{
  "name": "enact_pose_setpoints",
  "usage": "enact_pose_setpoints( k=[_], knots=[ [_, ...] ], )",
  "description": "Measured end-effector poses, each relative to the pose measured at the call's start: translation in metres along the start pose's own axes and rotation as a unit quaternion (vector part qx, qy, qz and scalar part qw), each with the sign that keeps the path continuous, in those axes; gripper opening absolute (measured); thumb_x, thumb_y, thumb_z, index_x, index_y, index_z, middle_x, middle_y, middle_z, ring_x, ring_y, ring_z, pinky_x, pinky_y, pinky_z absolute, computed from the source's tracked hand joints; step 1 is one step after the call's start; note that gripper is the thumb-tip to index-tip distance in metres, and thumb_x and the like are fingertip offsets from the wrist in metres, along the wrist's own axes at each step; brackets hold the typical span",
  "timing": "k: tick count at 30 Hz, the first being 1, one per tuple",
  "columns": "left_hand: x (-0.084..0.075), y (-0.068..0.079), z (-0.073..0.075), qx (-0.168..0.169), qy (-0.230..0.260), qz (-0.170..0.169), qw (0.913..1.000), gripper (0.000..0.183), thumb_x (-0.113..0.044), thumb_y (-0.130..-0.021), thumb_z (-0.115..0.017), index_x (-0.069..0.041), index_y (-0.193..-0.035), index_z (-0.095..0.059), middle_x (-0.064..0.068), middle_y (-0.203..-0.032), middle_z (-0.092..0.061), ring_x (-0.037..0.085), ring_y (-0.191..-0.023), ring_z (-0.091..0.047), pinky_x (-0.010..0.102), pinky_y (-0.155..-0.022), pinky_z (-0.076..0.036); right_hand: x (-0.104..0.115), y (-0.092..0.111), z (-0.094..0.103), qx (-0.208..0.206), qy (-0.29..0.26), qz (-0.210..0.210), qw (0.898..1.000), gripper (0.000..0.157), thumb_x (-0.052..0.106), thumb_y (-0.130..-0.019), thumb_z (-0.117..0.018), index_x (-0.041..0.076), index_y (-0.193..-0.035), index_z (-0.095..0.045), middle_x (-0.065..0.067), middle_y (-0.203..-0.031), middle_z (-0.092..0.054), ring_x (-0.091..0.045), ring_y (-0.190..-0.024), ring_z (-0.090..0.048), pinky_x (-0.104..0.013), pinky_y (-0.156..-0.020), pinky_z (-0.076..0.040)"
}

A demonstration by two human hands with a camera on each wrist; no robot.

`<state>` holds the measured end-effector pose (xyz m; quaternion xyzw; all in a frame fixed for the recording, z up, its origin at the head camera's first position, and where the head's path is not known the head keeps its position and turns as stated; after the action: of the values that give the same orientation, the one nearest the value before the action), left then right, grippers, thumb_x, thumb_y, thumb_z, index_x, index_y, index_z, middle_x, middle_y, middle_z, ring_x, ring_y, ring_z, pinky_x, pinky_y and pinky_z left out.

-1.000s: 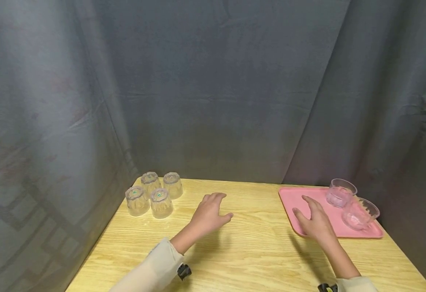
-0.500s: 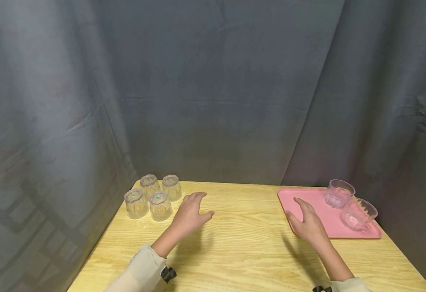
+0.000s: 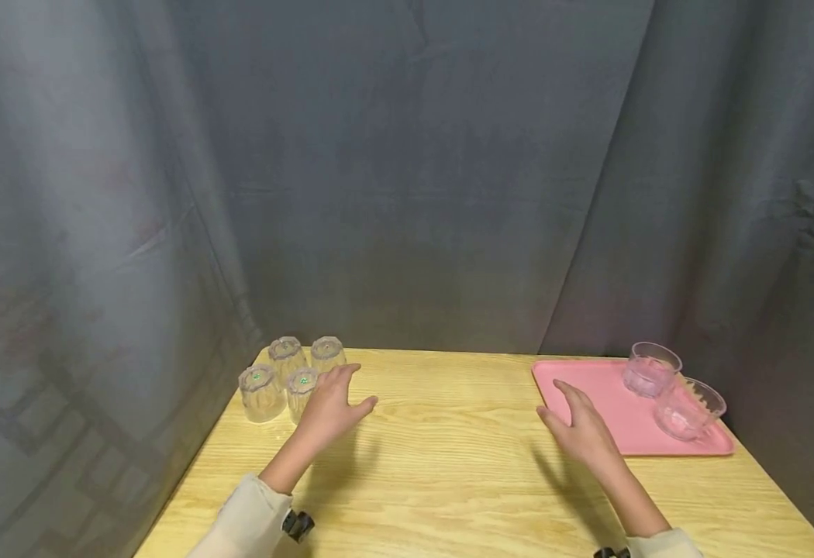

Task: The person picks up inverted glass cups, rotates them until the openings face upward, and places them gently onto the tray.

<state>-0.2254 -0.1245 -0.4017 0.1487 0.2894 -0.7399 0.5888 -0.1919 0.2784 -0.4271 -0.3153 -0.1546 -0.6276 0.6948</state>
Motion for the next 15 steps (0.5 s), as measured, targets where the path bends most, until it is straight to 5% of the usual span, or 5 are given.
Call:
enact_pose_setpoints(
  k=[15],
  knots=[
    [0.028, 0.000, 0.020, -0.005, -0.028, 0.032, 0.9991, 0.073, -0.034, -0.088, -0.077, 0.002, -0.145, -0.049, 0.025, -0.147, -0.049, 0.047, -0.138, -0.039, 0.062, -0.109, -0.039, 0.005, -0.004, -0.012, 0.038, -0.010, -0.001, 0.999, 0.067, 0.037, -0.103, -0.058, -0.004, -0.151, -0.036, -0.034, -0.154, -0.032, -0.057, -0.139, -0.031, -0.073, -0.106, -0.032]
  ],
)
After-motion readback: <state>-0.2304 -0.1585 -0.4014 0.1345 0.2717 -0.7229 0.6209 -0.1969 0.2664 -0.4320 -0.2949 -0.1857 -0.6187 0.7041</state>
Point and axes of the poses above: each hand's wrist, its own y-axis away from the middle knuckle, its own z-axis out of the back of the hand, x = y × z, the point moved 3 cm from there along -y, towards the middle knuckle
